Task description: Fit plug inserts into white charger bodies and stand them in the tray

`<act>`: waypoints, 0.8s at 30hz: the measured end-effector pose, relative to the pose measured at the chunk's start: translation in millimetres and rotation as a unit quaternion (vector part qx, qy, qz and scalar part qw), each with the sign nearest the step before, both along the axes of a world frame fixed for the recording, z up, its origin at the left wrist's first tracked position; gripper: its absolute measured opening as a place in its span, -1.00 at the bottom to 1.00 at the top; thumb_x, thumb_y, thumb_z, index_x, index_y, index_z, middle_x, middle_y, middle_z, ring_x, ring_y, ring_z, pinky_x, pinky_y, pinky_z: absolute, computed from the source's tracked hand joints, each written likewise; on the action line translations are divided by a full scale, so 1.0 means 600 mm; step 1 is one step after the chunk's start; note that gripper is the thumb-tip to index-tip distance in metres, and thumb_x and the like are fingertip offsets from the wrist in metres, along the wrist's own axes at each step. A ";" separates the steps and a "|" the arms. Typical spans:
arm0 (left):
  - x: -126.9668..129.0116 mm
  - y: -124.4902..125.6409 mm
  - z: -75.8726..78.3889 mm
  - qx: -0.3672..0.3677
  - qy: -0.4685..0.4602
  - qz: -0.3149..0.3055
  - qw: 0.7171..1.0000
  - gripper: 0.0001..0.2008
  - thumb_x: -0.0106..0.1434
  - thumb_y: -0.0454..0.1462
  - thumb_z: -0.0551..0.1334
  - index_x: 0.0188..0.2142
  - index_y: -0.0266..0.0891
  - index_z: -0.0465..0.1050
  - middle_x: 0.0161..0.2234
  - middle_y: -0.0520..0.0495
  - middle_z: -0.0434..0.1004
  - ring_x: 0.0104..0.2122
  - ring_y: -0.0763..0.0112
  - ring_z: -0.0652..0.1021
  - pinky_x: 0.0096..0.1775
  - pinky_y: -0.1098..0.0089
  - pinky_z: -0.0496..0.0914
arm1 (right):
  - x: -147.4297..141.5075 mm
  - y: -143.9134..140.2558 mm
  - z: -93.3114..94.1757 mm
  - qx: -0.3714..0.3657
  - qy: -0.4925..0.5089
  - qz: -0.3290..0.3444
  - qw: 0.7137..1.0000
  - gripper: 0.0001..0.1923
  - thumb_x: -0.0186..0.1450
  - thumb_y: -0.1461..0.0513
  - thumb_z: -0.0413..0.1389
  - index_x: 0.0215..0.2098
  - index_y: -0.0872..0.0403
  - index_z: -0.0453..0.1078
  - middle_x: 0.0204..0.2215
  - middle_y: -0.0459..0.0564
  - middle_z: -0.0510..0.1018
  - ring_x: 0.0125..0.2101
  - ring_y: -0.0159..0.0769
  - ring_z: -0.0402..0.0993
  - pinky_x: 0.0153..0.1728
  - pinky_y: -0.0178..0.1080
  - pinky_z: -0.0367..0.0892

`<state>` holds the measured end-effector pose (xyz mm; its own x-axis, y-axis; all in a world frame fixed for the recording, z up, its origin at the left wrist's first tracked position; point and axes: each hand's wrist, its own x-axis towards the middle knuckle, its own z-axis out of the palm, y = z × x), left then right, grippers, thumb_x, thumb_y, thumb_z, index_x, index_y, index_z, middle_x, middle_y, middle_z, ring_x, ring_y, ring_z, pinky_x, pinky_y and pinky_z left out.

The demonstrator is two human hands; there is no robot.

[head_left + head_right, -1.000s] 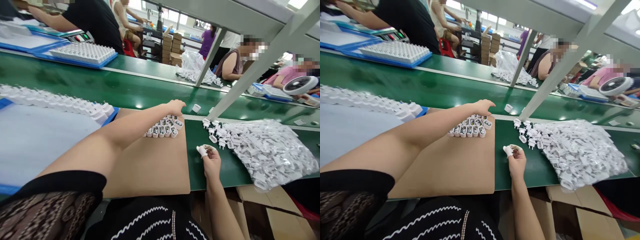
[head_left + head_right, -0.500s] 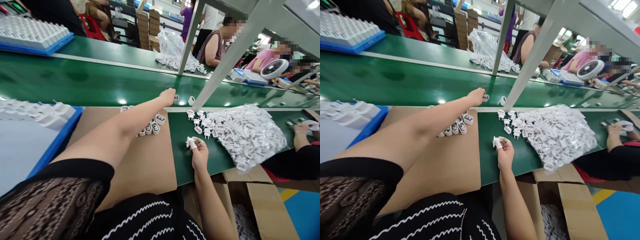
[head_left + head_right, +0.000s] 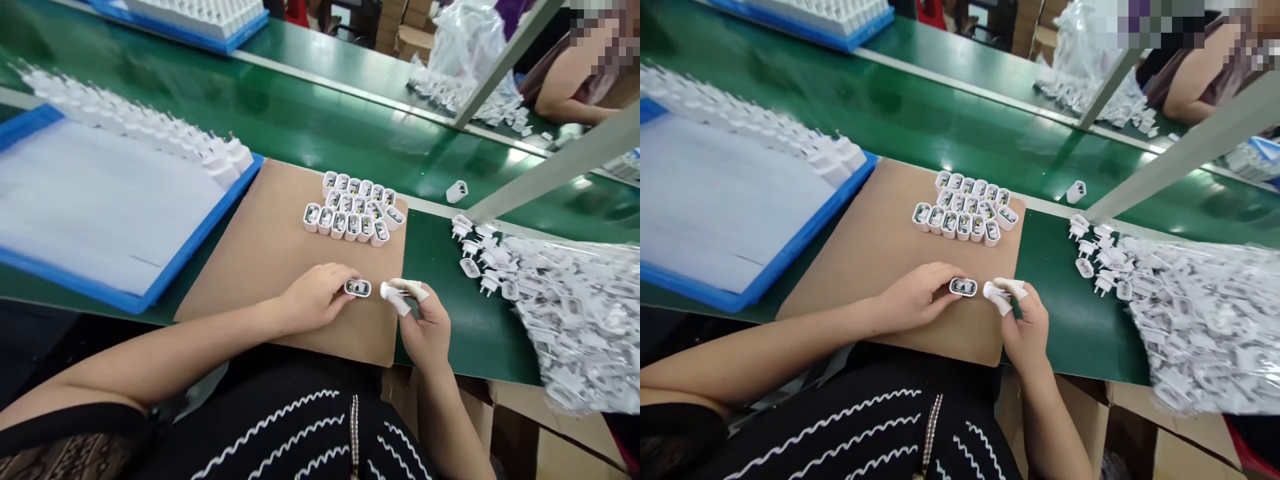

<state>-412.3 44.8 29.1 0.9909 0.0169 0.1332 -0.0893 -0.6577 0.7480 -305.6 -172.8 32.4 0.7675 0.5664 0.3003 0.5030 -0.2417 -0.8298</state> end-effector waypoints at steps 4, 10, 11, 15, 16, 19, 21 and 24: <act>0.001 0.009 -0.033 -0.089 -0.052 0.020 0.994 -0.59 0.34 -0.18 0.37 0.14 -0.23 0.43 0.06 -0.20 0.58 0.03 0.14 0.53 0.12 0.12 0.42 | -0.012 0.038 0.022 -0.108 -0.189 0.075 0.973 -0.58 0.41 0.40 0.02 0.14 -0.03 0.48 -0.11 0.05 0.62 -0.07 -0.15 0.55 -0.08 -0.12 0.52; 0.006 0.011 -0.048 -0.134 -0.044 0.023 0.990 -0.83 0.37 -0.21 0.32 -0.08 -0.19 0.55 -0.13 -0.13 0.62 -0.12 0.19 0.53 0.01 0.16 0.43 | -0.013 0.066 0.035 -0.179 -0.293 0.120 0.931 -0.52 0.37 0.46 -0.04 0.15 -0.02 0.44 -0.22 0.05 0.57 -0.18 -0.13 0.51 -0.17 -0.10 0.50; 0.006 0.010 -0.049 -0.136 -0.042 0.024 0.990 -0.84 0.37 -0.21 0.32 -0.09 -0.19 0.55 -0.13 -0.13 0.62 -0.12 0.18 0.53 0.00 0.16 0.43 | -0.013 0.068 0.036 -0.184 -0.299 0.128 0.928 -0.52 0.37 0.46 -0.04 0.14 -0.02 0.44 -0.24 0.05 0.56 -0.19 -0.13 0.50 -0.19 -0.10 0.49; 0.007 0.011 -0.050 -0.137 -0.043 0.020 0.989 -0.88 0.36 -0.25 0.32 -0.13 -0.21 0.55 -0.14 -0.14 0.61 -0.13 0.19 0.52 0.00 0.17 0.42 | -0.009 0.075 0.038 -0.180 -0.311 0.141 0.922 -0.52 0.37 0.48 -0.03 0.13 0.00 0.43 -0.25 0.04 0.54 -0.20 -0.14 0.47 -0.20 -0.13 0.46; 0.008 0.011 -0.050 -0.137 -0.045 0.018 0.989 -0.88 0.36 -0.25 0.32 -0.14 -0.22 0.55 -0.13 -0.14 0.61 -0.13 0.19 0.52 0.00 0.17 0.41 | -0.008 0.076 0.039 -0.176 -0.314 0.140 0.922 -0.53 0.37 0.48 -0.02 0.13 0.00 0.43 -0.25 0.05 0.53 -0.20 -0.14 0.47 -0.19 -0.14 0.45; 0.009 0.012 -0.049 -0.139 -0.041 0.016 0.989 -0.88 0.36 -0.27 0.32 -0.13 -0.22 0.55 -0.13 -0.13 0.60 -0.12 0.19 0.52 0.00 0.19 0.41 | -0.008 0.080 0.046 -0.174 -0.316 0.148 0.921 -0.57 0.37 0.49 -0.02 0.08 0.03 0.44 -0.27 0.04 0.51 -0.22 -0.15 0.44 -0.20 -0.16 0.44; 0.008 0.011 -0.049 -0.140 -0.037 0.018 0.989 -0.87 0.35 -0.30 0.30 -0.11 -0.21 0.55 -0.13 -0.13 0.60 -0.12 0.20 0.51 0.00 0.20 0.41 | -0.011 0.085 0.054 -0.186 -0.315 0.160 0.917 -0.61 0.35 0.50 -0.03 -0.01 0.04 0.46 -0.31 0.03 0.49 -0.26 -0.16 0.41 -0.24 -0.18 0.41; 0.007 0.012 -0.047 -0.140 -0.039 0.016 0.989 -0.86 0.33 -0.34 0.30 -0.12 -0.22 0.56 -0.13 -0.13 0.60 -0.12 0.21 0.51 0.00 0.21 0.41 | -0.014 0.090 0.062 -0.205 -0.322 0.163 0.910 -0.65 0.34 0.50 -0.04 -0.14 0.04 0.46 -0.34 0.01 0.49 -0.32 -0.19 0.37 -0.30 -0.21 0.36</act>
